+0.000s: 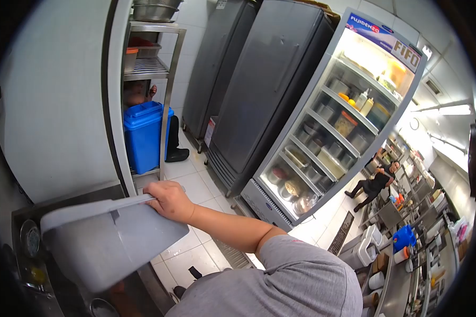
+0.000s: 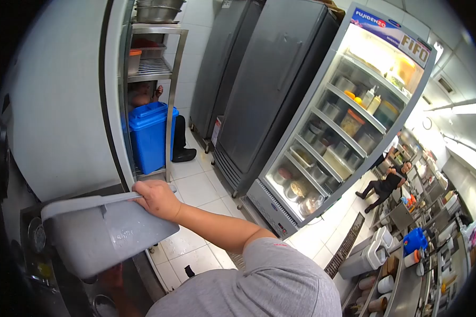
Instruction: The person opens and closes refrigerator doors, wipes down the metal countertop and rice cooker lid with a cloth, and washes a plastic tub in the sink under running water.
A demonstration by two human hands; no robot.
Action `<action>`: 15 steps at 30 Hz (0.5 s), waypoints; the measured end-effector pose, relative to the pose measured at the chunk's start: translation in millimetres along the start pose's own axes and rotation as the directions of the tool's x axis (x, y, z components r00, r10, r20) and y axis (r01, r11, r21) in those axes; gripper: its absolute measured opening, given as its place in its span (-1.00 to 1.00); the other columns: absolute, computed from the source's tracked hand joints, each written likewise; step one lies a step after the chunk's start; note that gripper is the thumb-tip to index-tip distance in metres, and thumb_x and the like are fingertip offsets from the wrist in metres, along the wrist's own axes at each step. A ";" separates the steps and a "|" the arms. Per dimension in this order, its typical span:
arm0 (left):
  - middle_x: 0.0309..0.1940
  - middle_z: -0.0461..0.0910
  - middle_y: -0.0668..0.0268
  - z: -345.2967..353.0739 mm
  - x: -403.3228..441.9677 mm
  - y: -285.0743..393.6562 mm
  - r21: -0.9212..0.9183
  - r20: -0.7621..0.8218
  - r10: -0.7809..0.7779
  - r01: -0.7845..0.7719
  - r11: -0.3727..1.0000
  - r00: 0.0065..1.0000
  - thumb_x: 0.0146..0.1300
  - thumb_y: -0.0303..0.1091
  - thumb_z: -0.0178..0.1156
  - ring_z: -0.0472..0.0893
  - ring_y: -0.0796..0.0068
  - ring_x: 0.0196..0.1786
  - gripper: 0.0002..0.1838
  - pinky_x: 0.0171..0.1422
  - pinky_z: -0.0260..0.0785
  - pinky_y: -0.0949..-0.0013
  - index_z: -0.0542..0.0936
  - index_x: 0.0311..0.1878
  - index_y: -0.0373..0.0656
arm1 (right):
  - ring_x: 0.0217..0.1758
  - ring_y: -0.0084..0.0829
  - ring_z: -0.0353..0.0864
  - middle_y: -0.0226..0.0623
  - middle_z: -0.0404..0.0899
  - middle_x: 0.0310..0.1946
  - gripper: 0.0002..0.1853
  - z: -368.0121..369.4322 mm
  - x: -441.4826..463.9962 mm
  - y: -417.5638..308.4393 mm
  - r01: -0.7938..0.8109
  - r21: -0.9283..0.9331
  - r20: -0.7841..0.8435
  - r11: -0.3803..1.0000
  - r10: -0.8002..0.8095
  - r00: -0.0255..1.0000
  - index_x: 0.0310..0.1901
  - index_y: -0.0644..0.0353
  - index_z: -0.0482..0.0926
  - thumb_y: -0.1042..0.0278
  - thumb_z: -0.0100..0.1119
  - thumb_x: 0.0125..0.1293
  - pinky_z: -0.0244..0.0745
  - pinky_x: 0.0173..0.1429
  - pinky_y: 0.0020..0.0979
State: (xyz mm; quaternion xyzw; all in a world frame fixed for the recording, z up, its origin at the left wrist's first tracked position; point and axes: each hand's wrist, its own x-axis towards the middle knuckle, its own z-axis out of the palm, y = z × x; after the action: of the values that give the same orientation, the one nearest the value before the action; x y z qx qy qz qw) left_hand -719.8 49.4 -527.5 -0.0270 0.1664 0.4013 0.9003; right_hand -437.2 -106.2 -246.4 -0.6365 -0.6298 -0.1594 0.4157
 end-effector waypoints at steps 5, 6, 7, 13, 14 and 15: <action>0.32 0.29 0.19 -62.0 16.7 -4.5 0.252 0.352 -0.080 -0.013 0.968 0.932 0.44 0.07 -0.24 0.19 0.01 0.39 -0.50 0.39 0.01 -0.20 0.28 0.35 0.13 | -0.40 -0.08 0.55 -0.14 0.52 -0.51 -0.79 -38.9 -18.2 12.3 -0.104 -0.037 -0.073 0.994 0.101 0.992 -0.31 0.19 0.49 0.31 0.31 0.13 0.43 -0.33 -0.22; 0.32 0.29 0.20 -67.6 19.6 -7.0 0.279 0.412 -0.114 -0.006 0.960 0.904 0.44 0.08 -0.24 0.18 0.02 0.40 -0.50 0.39 0.01 -0.19 0.28 0.35 0.13 | -0.41 -0.20 0.56 -0.16 0.55 -0.47 -0.80 -56.1 -22.0 16.5 -0.189 -0.036 -0.101 0.981 0.185 0.978 -0.30 0.19 0.52 0.32 0.32 0.13 0.43 -0.31 -0.31; 0.32 0.29 0.21 -63.6 19.8 -14.4 0.305 0.466 -0.156 0.008 0.952 0.871 0.44 0.08 -0.24 0.18 0.02 0.40 -0.49 0.39 0.00 -0.19 0.28 0.35 0.12 | -0.41 -0.33 0.57 -0.17 0.57 -0.43 -0.82 -77.2 -26.6 21.7 -0.269 -0.033 -0.124 0.963 0.263 0.957 -0.29 0.20 0.56 0.34 0.33 0.13 0.44 -0.30 -0.40; 0.43 0.05 0.26 49.1 -7.3 -102.8 0.666 0.273 -0.255 0.009 0.746 0.928 0.42 0.09 -0.17 0.11 0.15 0.43 -0.37 0.45 -0.10 0.00 0.07 0.46 0.04 | -0.48 -0.72 0.26 -0.56 0.40 -0.56 -0.83 -214.8 -88.5 101.8 -0.521 0.162 -0.516 0.838 0.522 0.679 -0.35 0.24 0.54 0.31 0.20 0.29 0.24 -0.39 -0.57; 0.44 0.02 0.28 74.3 -5.3 -120.3 0.731 0.242 -0.278 0.013 0.682 0.929 0.40 0.11 -0.14 0.07 0.13 0.45 -0.33 0.46 -0.09 0.02 0.03 0.48 0.08 | -0.45 -0.75 0.28 -0.60 0.41 -0.54 -0.83 -232.6 -92.9 95.1 -0.446 0.279 -0.545 0.851 0.522 0.656 -0.35 0.24 0.54 0.32 0.15 0.32 0.25 -0.39 -0.59; 0.44 0.02 0.28 93.8 0.5 -133.2 0.738 0.249 -0.286 0.010 0.674 0.925 0.40 0.11 -0.14 0.07 0.13 0.45 -0.33 0.46 -0.09 0.02 0.03 0.48 0.08 | -0.44 -0.76 0.31 -0.61 0.42 -0.53 -0.85 -251.3 -107.0 99.7 -0.464 0.326 -0.574 0.824 0.562 0.595 -0.34 0.23 0.55 0.35 0.14 0.33 0.28 -0.37 -0.59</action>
State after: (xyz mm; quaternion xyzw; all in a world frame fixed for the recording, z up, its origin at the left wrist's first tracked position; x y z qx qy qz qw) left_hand -596.0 -23.4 -450.5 0.3878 0.1486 0.2252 0.8814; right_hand -280.1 -347.4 -205.3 -0.6635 -0.2450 -0.1972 0.6788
